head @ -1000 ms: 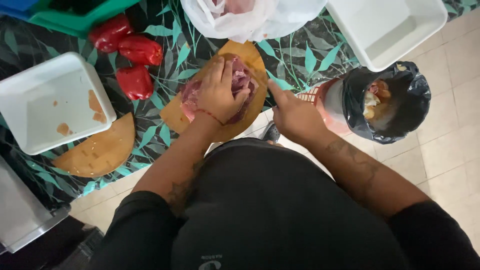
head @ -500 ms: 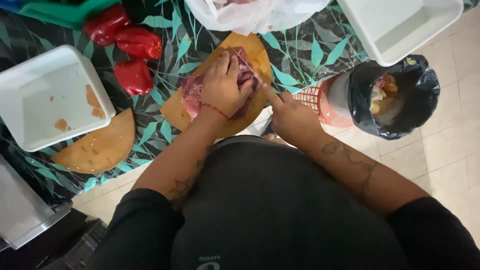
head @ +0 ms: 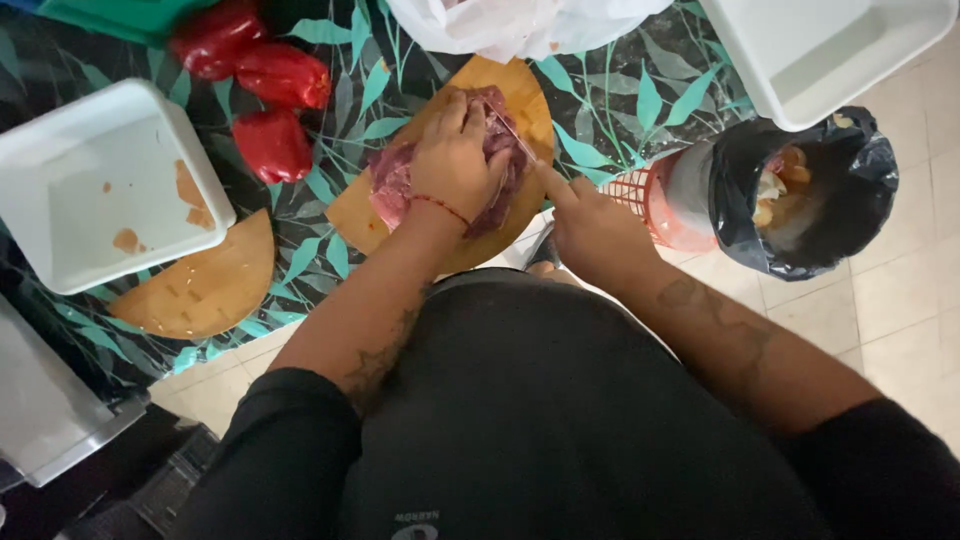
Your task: The person removes a large piece of raw red meat from a plastic bag and places it on a wooden cutting board. They then use a knife to slice the meat into smaller strips and cubes on the board.
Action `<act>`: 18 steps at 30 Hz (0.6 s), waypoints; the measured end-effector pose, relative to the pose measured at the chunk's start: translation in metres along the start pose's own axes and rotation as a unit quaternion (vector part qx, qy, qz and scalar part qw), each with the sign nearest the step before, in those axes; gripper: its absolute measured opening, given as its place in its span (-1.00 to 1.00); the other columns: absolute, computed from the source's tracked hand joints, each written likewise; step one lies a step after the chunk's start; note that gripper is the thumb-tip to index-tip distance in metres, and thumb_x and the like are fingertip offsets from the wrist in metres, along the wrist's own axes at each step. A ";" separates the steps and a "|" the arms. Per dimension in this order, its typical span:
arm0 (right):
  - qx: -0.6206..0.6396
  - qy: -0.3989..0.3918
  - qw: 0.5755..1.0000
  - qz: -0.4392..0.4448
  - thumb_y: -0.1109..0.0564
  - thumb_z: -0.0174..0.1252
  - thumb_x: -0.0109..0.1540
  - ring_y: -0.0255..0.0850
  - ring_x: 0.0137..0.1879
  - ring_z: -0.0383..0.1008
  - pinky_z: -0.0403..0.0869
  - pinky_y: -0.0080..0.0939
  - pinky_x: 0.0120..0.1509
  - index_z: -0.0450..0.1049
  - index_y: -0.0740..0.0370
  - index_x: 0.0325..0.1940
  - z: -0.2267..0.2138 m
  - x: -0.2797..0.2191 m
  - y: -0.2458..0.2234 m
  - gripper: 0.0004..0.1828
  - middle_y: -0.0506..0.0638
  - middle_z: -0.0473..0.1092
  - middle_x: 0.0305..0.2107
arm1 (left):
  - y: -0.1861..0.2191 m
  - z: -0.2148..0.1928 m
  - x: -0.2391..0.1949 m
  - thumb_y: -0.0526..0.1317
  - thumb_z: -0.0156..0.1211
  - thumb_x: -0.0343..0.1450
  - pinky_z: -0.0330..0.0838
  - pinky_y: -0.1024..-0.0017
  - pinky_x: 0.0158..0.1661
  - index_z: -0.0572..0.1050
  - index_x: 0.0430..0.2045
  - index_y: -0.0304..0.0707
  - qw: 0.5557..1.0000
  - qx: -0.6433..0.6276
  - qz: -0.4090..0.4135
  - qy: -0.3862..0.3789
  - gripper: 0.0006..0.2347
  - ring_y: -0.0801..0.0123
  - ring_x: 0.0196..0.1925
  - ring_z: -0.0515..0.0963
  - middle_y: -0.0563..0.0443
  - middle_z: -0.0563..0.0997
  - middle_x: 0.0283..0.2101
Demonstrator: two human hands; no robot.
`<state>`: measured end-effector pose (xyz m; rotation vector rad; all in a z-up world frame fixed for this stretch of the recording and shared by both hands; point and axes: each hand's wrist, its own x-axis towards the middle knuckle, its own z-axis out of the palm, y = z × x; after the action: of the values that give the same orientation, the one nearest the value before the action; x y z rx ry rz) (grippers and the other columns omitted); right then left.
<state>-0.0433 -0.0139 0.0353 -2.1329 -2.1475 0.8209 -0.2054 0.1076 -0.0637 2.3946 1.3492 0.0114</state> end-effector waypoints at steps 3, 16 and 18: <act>0.088 -0.022 0.995 0.038 0.32 -0.18 0.17 0.28 -0.36 0.37 0.35 0.30 -0.38 -0.08 -0.06 0.53 0.005 0.012 -0.008 -0.18 0.20 0.31 -0.28 | 0.001 0.003 0.001 0.14 0.12 0.40 0.19 0.11 0.21 0.30 0.21 -0.37 1.000 -0.004 0.008 0.003 -0.39 -0.11 0.25 0.28 -0.31 0.27 0.29; 0.057 0.002 0.997 0.050 0.17 -0.15 0.27 0.42 -0.47 0.39 0.34 0.42 -0.43 -0.03 -0.09 0.52 0.031 0.013 0.005 -0.30 0.24 0.28 -0.30 | 0.002 0.003 0.002 0.04 0.22 0.35 0.29 0.12 0.12 0.41 0.07 -0.42 0.999 0.006 0.040 0.021 -0.47 -0.15 0.16 0.37 -0.34 0.37 0.19; 0.028 -0.008 0.999 0.014 0.32 -0.09 0.08 0.23 -0.56 0.29 0.26 0.26 -0.55 -0.17 -0.12 0.56 0.028 0.011 0.011 -0.02 0.18 0.27 -0.32 | -0.003 0.007 0.011 0.13 0.15 0.38 0.29 0.15 0.16 0.24 0.26 -0.37 0.999 0.034 0.005 -0.011 -0.35 -0.13 0.23 0.32 -0.30 0.28 0.29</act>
<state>-0.0443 -0.0148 0.0034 -2.1410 -2.0814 0.8921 -0.2004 0.1159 -0.0730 2.4502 1.3493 -0.0595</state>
